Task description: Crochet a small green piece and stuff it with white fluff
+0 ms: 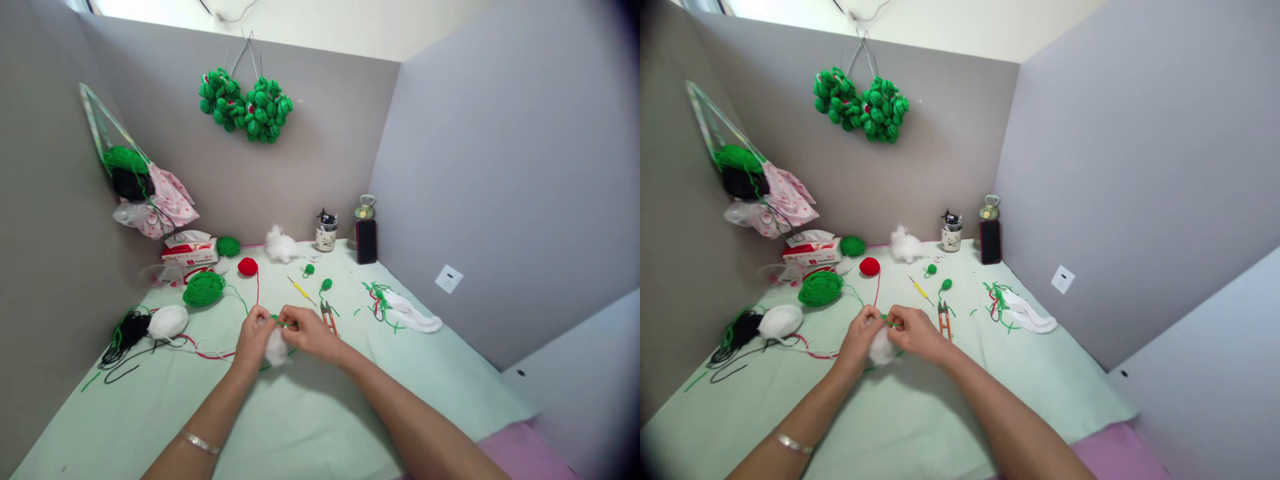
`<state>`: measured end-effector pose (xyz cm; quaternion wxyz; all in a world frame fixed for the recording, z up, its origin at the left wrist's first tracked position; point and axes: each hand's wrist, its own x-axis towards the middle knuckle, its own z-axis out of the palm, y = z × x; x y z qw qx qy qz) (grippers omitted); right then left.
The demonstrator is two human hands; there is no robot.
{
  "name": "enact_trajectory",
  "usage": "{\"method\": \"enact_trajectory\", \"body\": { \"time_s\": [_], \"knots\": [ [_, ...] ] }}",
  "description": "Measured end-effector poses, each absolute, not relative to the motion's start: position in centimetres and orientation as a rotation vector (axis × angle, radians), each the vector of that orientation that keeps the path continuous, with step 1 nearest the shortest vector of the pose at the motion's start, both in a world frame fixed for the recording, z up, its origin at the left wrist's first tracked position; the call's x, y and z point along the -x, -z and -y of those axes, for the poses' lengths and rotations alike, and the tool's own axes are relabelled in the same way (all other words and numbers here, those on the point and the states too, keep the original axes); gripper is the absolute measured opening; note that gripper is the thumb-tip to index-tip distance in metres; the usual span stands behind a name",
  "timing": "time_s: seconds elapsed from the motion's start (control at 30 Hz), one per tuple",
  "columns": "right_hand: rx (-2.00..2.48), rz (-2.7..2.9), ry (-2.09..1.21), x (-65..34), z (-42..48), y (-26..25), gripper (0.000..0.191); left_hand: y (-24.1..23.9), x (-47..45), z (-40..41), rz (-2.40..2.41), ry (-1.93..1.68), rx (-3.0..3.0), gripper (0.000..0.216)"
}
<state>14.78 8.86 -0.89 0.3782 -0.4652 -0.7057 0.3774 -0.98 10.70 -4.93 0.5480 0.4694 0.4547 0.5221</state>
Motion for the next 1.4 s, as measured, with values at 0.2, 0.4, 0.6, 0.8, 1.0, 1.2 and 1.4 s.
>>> {"method": "enact_trajectory", "body": {
  "time_s": [0.2, 0.4, 0.6, 0.8, 1.0, 1.2, 1.4],
  "knots": [
    [1.321, 1.646, -0.883, -14.9, -10.4, 2.1, 0.009, 3.0, 0.5, -9.7, -0.963, -1.182, -1.063, 0.03],
    [1.301, 1.605, -0.959, -15.6, -10.9, 1.7, 0.011, 2.7, 0.3, -9.8, -0.931, -1.179, -1.085, 0.036],
    [1.204, 1.759, -0.999, -15.0, -9.1, 0.9, 0.006, 3.7, 0.5, -10.8, -1.016, -1.272, -1.094, 0.03],
    [1.366, 1.718, -0.882, -14.7, -10.0, 1.7, 0.008, 3.3, 0.4, -10.1, -1.011, -1.222, -1.086, 0.028],
    [1.452, 1.702, -0.741, -15.2, -9.9, 1.2, 0.013, 3.1, 0.5, -9.9, -0.979, -1.166, -1.114, 0.033],
    [1.299, 1.82, -0.876, -15.1, -9.0, 0.7, 0.008, 3.7, 0.4, -10.7, -1.045, -1.324, -1.2, 0.031],
    [1.353, 1.713, -0.877, -14.4, -9.6, 1.2, 0.021, 3.6, 0.0, -9.7, -1.038, -1.429, -1.232, 0.026]
  ]
}}
